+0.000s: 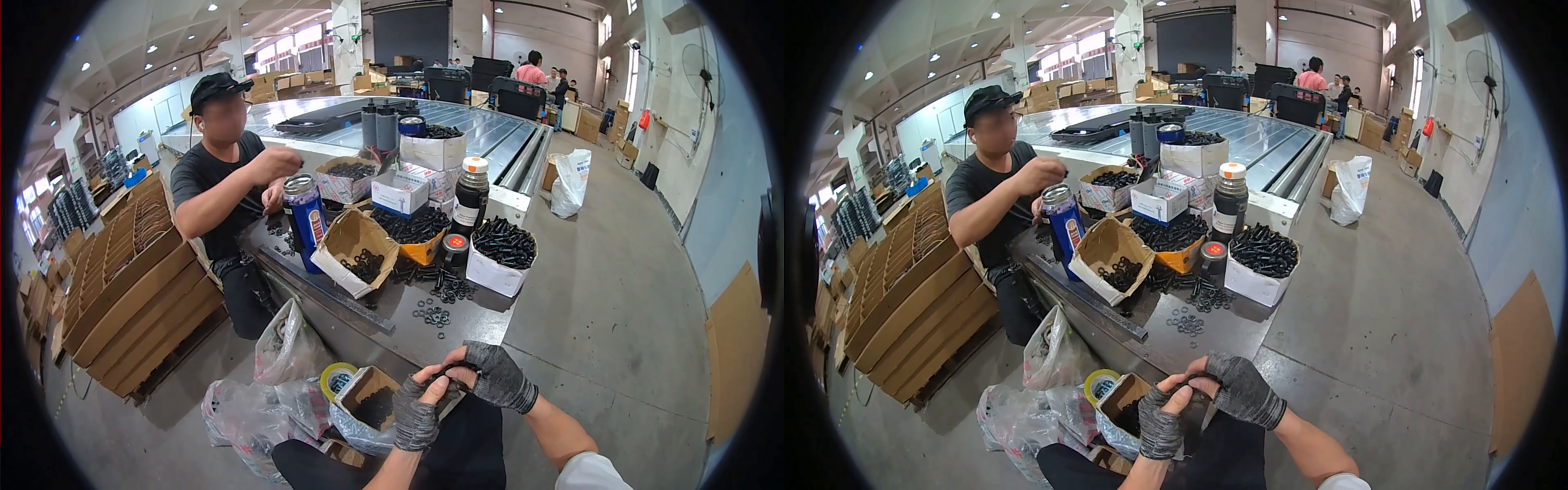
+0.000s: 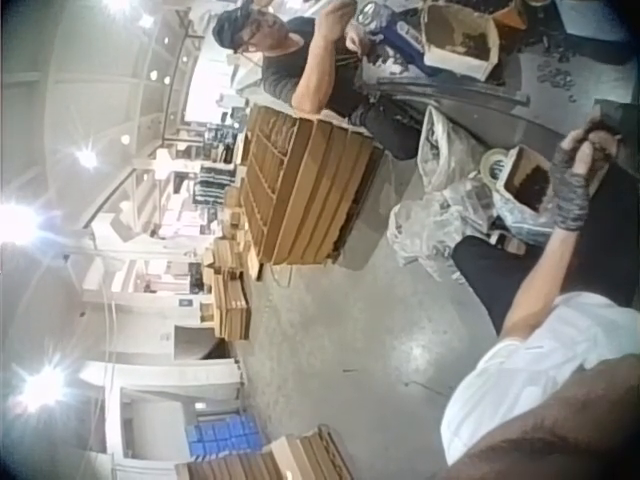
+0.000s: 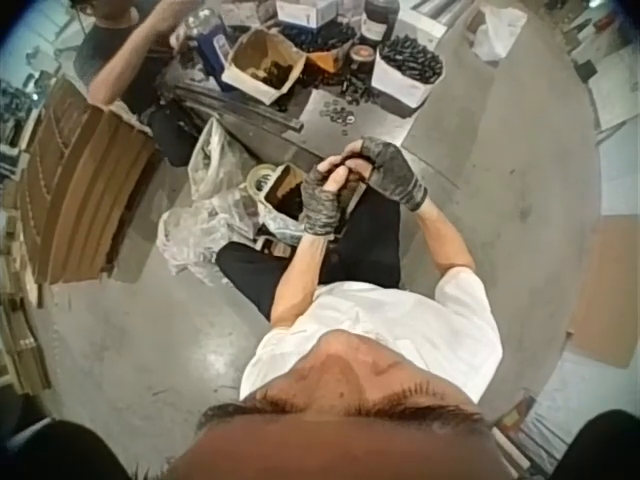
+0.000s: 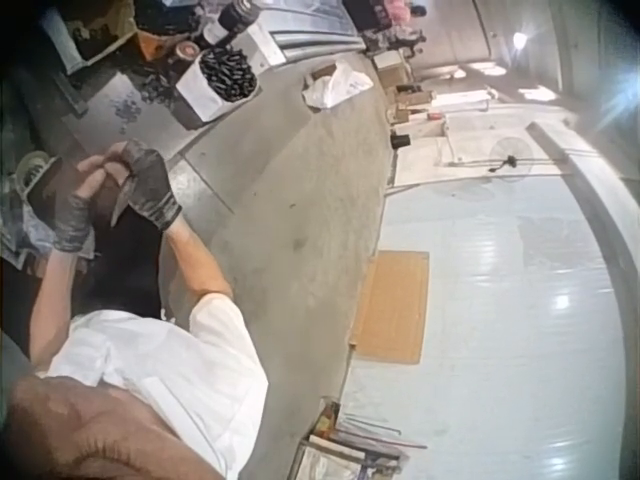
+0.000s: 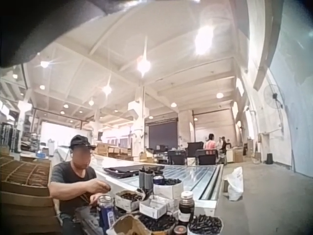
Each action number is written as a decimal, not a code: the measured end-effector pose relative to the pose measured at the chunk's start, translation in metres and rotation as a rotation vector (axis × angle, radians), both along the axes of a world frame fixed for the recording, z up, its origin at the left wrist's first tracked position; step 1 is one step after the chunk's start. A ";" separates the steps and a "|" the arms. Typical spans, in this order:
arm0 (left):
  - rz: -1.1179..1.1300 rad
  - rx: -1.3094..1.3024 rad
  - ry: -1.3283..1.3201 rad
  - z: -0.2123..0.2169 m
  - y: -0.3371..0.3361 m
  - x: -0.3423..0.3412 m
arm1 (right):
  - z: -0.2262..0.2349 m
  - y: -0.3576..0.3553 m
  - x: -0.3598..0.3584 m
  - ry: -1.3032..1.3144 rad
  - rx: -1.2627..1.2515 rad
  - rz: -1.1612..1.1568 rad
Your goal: Sorting small black rubber washers or O-rings from a container into a small box.
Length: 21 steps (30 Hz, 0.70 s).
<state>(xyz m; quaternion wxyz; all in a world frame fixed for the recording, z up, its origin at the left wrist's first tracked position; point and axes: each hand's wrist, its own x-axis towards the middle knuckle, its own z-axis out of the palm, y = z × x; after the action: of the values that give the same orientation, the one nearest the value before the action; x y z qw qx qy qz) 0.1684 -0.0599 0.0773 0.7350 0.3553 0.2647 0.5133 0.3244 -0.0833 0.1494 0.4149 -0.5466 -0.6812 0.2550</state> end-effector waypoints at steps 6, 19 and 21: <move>0.144 0.108 0.106 -0.016 0.015 -0.011 | -0.016 0.053 0.042 -0.293 0.304 -0.225; 0.181 0.038 0.063 -0.025 0.022 -0.016 | -0.059 0.104 0.069 -0.511 0.243 -0.020; 0.187 0.054 0.058 -0.022 0.022 -0.015 | -0.065 0.105 0.067 -0.641 0.296 -0.052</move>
<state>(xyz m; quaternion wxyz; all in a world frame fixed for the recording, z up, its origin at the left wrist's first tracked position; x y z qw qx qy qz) 0.1531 -0.0380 0.0555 0.6662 0.3636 0.3037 0.5760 0.3916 0.0222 0.0843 0.2612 -0.5499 -0.7922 -0.0417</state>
